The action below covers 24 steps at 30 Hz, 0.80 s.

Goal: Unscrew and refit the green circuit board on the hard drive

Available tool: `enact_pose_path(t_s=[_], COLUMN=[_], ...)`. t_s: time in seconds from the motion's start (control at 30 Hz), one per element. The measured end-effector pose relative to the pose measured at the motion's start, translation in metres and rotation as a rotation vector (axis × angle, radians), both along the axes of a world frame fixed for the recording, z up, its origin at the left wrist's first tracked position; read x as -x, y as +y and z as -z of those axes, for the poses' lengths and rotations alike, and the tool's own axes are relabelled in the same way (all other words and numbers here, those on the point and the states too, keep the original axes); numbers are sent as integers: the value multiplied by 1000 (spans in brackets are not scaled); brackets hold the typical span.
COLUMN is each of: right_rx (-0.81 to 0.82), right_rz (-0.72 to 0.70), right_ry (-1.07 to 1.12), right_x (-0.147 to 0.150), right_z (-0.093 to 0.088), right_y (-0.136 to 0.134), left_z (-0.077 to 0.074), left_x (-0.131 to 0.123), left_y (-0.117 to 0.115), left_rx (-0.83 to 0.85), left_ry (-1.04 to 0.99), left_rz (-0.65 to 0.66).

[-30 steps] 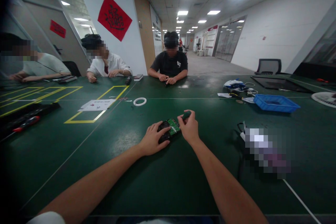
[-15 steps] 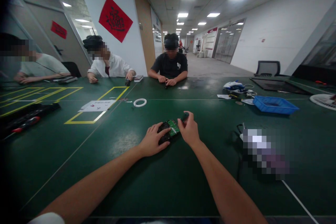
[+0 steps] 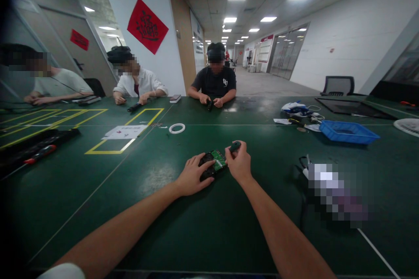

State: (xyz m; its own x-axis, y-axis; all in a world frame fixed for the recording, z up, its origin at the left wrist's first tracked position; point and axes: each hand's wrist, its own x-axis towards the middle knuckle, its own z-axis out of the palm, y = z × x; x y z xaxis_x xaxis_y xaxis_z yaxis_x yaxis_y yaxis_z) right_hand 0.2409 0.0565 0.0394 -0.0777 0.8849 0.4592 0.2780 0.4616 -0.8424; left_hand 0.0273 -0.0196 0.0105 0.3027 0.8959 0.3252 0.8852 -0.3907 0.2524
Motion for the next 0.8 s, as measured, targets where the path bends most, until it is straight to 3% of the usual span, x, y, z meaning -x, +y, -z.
enact_pose_path(t_s=[0.17, 0.47, 0.8], right_rx=[-16, -47, -28], right_rz=[-59, 124, 14], right_ry=[10, -179, -20], right_x=[-1, -5, 0], right_z=[-1, -1, 0], right_y=[-3, 2, -3], left_z=[0, -1, -2], left_x=[0, 1, 0], left_y=[0, 0, -1], left_rx=[10, 20, 29], left_ry=[18, 16, 19], left_rz=[-4, -7, -15])
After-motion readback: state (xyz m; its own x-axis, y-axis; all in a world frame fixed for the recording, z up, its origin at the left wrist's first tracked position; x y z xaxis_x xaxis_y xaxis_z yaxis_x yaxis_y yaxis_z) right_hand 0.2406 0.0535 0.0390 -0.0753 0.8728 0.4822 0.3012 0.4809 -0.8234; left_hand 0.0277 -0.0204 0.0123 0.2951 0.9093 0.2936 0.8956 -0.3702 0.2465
